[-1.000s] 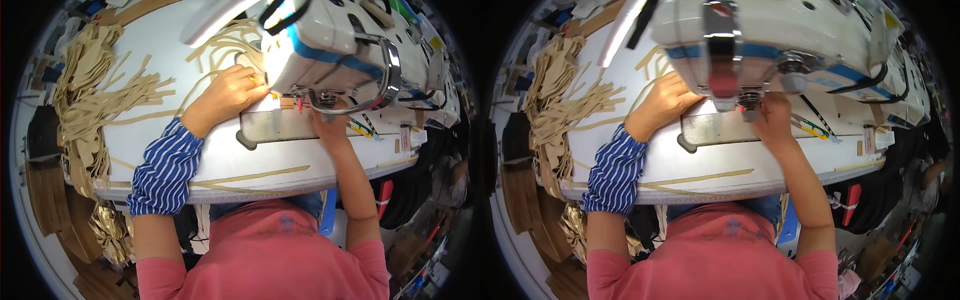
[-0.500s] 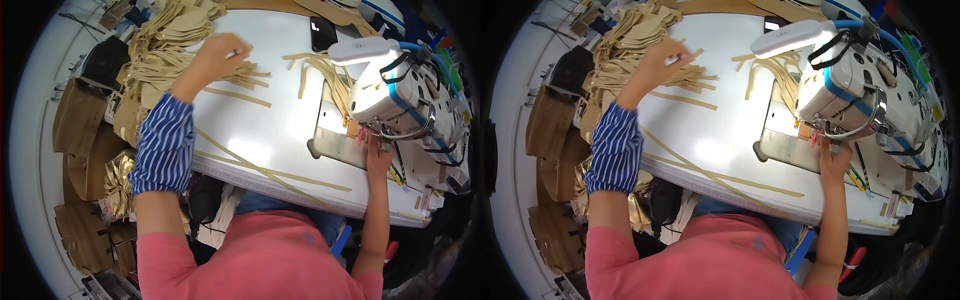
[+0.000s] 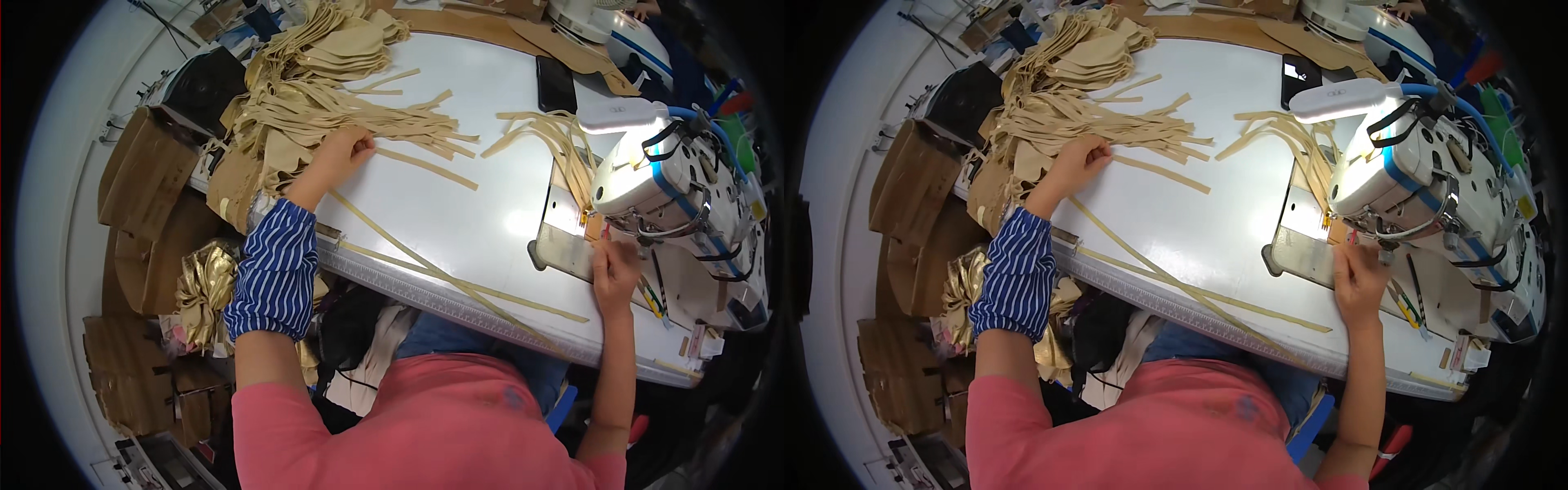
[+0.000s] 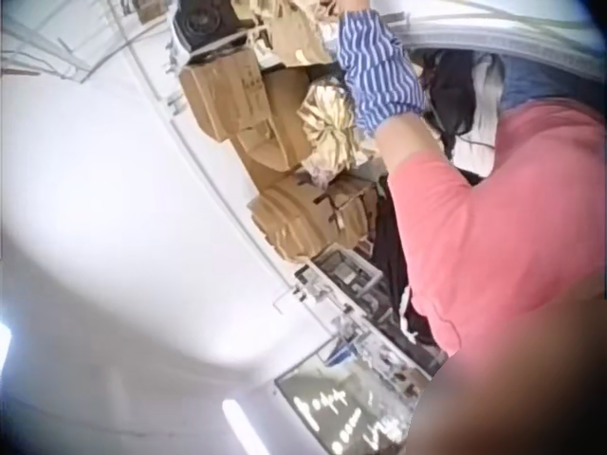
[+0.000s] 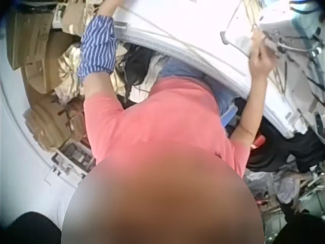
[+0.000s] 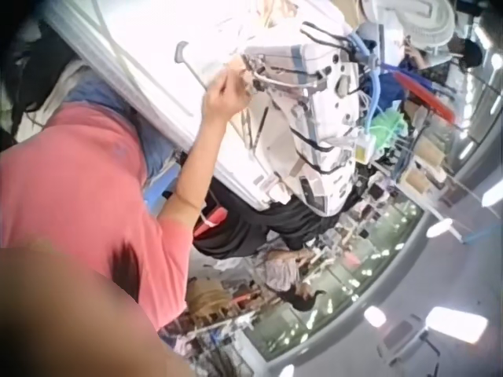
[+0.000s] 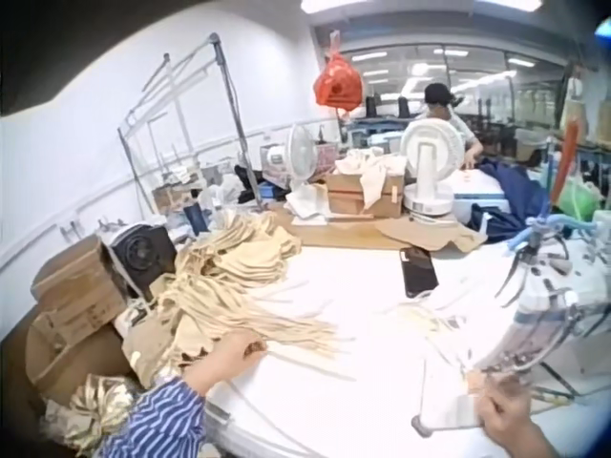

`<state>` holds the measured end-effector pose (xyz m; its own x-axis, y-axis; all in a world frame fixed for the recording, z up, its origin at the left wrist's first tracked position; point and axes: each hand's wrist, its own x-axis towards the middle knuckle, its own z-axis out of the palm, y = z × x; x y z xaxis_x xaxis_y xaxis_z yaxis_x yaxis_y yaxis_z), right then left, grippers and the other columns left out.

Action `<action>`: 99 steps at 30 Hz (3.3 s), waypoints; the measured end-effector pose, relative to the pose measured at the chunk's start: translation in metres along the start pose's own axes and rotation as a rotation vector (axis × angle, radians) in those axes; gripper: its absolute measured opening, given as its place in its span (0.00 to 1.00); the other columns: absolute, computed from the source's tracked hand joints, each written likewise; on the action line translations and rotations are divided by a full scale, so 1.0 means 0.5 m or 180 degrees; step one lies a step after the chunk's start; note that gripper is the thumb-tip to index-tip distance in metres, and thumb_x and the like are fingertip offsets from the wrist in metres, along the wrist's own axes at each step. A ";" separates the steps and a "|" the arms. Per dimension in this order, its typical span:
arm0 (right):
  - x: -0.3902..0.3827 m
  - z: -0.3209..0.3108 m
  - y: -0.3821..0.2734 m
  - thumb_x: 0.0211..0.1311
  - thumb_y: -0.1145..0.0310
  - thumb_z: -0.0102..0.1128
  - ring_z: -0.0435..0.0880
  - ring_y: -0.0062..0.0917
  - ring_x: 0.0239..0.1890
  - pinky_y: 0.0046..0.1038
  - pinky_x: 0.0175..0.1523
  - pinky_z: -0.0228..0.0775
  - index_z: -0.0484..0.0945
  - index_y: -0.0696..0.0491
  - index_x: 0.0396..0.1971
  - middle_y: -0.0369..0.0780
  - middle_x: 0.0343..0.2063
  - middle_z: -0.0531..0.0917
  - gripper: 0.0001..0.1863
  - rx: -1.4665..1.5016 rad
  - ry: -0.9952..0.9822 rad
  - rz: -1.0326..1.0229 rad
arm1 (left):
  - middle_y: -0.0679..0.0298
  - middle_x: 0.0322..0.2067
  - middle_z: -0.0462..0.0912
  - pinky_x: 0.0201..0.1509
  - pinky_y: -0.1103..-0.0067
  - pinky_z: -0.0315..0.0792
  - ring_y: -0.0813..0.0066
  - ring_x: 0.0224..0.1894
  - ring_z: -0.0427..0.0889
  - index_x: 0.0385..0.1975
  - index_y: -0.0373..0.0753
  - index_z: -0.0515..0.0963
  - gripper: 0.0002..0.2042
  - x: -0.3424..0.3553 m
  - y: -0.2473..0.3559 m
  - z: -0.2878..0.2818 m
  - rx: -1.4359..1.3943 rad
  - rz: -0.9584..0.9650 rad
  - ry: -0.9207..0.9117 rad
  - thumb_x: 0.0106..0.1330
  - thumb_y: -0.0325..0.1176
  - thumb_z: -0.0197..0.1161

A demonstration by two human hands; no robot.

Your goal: Sewing fabric strips using an industrial sewing machine on a production floor.

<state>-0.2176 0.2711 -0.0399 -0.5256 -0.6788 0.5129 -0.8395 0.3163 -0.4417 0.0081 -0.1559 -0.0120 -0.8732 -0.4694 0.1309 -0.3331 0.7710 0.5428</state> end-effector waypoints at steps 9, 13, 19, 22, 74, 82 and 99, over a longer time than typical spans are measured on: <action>0.077 0.069 -0.188 0.52 0.76 0.60 0.71 0.39 0.52 0.34 0.57 0.62 0.74 0.56 0.46 0.47 0.48 0.74 0.18 0.1364 -0.0556 -0.0461 | 0.61 0.28 0.78 0.39 0.77 0.72 0.71 0.34 0.79 0.29 0.34 0.72 0.05 -0.043 0.234 0.089 -0.0903 0.1343 -0.1031 0.59 0.26 0.61; 0.086 0.095 -0.198 0.56 0.72 0.61 0.78 0.34 0.44 0.31 0.51 0.67 0.75 0.58 0.44 0.44 0.40 0.79 0.15 0.1534 -0.1172 -0.0118 | 0.64 0.27 0.76 0.36 0.80 0.71 0.75 0.31 0.76 0.32 0.34 0.74 0.06 -0.070 0.296 0.127 -0.1688 0.1046 -0.1172 0.61 0.28 0.61; 0.063 0.075 -0.191 0.60 0.71 0.60 0.74 0.18 0.28 0.20 0.35 0.68 0.77 0.60 0.35 0.38 0.26 0.78 0.08 0.2235 -0.1173 0.0812 | 0.65 0.27 0.81 0.30 0.85 0.68 0.82 0.27 0.75 0.35 0.34 0.80 0.08 -0.076 0.296 0.162 -0.2071 0.0298 -0.1128 0.60 0.31 0.63; 0.061 0.069 -0.193 0.61 0.71 0.59 0.72 0.15 0.28 0.18 0.33 0.65 0.76 0.60 0.35 0.36 0.26 0.76 0.08 0.2173 -0.1098 0.0861 | 0.65 0.28 0.82 0.27 0.86 0.67 0.84 0.26 0.74 0.33 0.35 0.82 0.07 -0.082 0.295 0.173 -0.2217 0.0179 -0.1014 0.60 0.31 0.64; 0.065 0.017 -0.258 0.55 0.79 0.61 0.72 0.15 0.21 0.17 0.27 0.65 0.75 0.59 0.28 0.36 0.20 0.77 0.03 0.1065 -0.0137 0.0364 | 0.61 0.40 0.79 0.57 0.70 0.59 0.66 0.45 0.77 0.44 0.39 0.74 0.10 -0.114 0.357 0.200 -0.1811 0.1345 -0.0202 0.64 0.31 0.53; 0.057 0.023 -0.244 0.57 0.77 0.59 0.72 0.13 0.22 0.16 0.28 0.66 0.75 0.60 0.28 0.36 0.21 0.77 0.03 0.1152 -0.0202 0.0535 | 0.59 0.35 0.78 0.46 0.71 0.65 0.64 0.39 0.77 0.42 0.36 0.73 0.09 -0.118 0.369 0.213 -0.2078 0.1185 -0.0201 0.65 0.30 0.53; 0.031 0.050 -0.220 0.60 0.75 0.58 0.72 0.09 0.23 0.14 0.28 0.65 0.75 0.61 0.30 0.33 0.23 0.77 0.05 0.1587 -0.0292 0.1099 | 0.63 0.20 0.73 0.25 0.82 0.63 0.80 0.20 0.67 0.38 0.34 0.72 0.08 -0.112 0.362 0.223 -0.2179 0.0668 -0.0585 0.66 0.31 0.58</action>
<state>-0.1299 0.2095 -0.0017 -0.7231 -0.6536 0.2232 -0.4457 0.1948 -0.8737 -0.0428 0.0579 -0.0137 -0.9596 -0.2157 0.1805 0.0915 0.3675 0.9255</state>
